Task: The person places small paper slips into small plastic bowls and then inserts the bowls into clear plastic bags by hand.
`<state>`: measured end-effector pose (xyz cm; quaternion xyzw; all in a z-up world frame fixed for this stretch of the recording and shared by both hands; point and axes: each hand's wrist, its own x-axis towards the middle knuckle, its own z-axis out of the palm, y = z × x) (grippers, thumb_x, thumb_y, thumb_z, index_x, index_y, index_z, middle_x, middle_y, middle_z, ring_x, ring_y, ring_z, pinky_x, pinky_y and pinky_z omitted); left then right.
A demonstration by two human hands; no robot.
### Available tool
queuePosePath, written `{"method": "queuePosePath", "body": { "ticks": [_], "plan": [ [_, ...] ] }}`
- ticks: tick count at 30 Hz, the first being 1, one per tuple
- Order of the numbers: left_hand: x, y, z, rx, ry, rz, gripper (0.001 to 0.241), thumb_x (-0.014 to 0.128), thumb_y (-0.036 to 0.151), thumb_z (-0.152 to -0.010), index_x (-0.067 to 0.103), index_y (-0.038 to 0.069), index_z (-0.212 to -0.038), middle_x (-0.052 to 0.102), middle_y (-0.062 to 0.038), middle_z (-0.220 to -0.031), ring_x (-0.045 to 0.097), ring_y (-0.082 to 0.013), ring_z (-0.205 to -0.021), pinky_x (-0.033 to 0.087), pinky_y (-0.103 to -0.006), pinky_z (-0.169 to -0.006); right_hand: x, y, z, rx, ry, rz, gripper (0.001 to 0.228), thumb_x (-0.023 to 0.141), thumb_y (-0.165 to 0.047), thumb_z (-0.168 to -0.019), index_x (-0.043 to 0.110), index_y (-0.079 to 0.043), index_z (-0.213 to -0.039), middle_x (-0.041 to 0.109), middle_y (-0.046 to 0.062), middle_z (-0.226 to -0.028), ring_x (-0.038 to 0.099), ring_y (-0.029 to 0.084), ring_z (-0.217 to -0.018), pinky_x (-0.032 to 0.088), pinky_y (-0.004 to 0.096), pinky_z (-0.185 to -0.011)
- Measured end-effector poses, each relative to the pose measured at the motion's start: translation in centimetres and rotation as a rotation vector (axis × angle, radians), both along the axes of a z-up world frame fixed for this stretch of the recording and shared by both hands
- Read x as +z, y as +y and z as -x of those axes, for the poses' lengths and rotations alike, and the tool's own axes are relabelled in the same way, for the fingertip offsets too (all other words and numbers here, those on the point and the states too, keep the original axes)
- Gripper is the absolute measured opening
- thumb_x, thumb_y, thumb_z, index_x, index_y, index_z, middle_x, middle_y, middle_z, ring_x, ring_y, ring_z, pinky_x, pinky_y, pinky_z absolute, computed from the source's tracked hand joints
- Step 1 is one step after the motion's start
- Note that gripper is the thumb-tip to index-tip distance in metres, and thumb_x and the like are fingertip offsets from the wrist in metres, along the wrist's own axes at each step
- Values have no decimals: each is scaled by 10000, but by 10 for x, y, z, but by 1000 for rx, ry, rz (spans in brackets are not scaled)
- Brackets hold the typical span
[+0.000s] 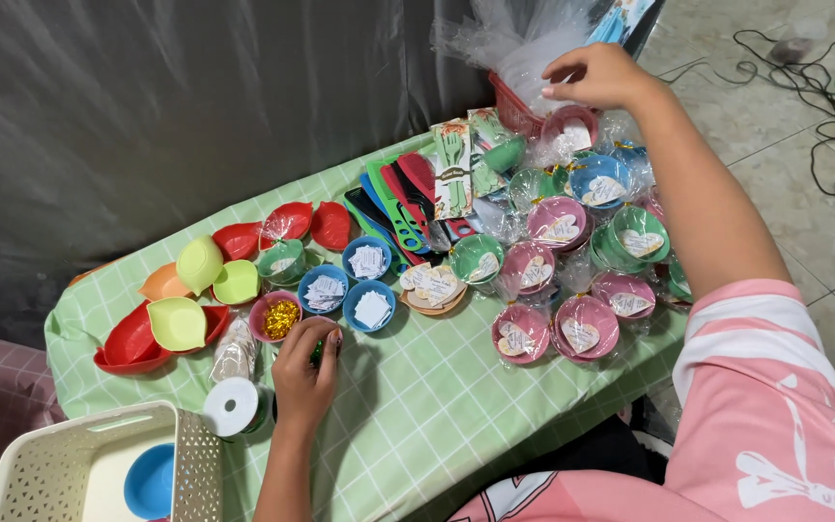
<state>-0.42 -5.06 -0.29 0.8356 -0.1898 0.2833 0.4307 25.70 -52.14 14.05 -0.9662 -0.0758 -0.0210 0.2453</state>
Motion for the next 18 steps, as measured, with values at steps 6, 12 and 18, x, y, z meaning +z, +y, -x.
{"method": "queuePosePath", "body": {
  "ticks": [6, 12, 18],
  "plan": [
    [1, 1, -2, 11, -17, -28, 80, 599, 35, -956, 677, 19, -962, 679, -83, -976, 663, -214, -906, 543, -326, -788, 6, -27, -15, -88, -72, -240, 141, 686, -218, -1019, 731, -96, -1071, 715, 43, -943, 684, 138, -806, 561, 289, -691],
    [3, 2, -4, 14, -15, -17, 100, 586, 22, -962, 685, 13, -977, 693, -89, -999, 681, -212, -934, 548, -326, -829, -32, -79, -68, -215, -251, 219, 182, 742, -220, -865, 786, -193, -1039, 743, 39, -1004, 642, 287, -981, 508, 455, -813],
    [0, 6, -7, 25, 4, -27, 105, 601, 23, -950, 691, 6, -1002, 700, -98, -1009, 692, -224, -939, 564, -336, -831, -73, -78, -96, -189, -121, 527, 577, 836, -480, -777, 693, -137, -1219, 624, 156, -1215, 591, 373, -1108, 526, 529, -805]
  ]
}}
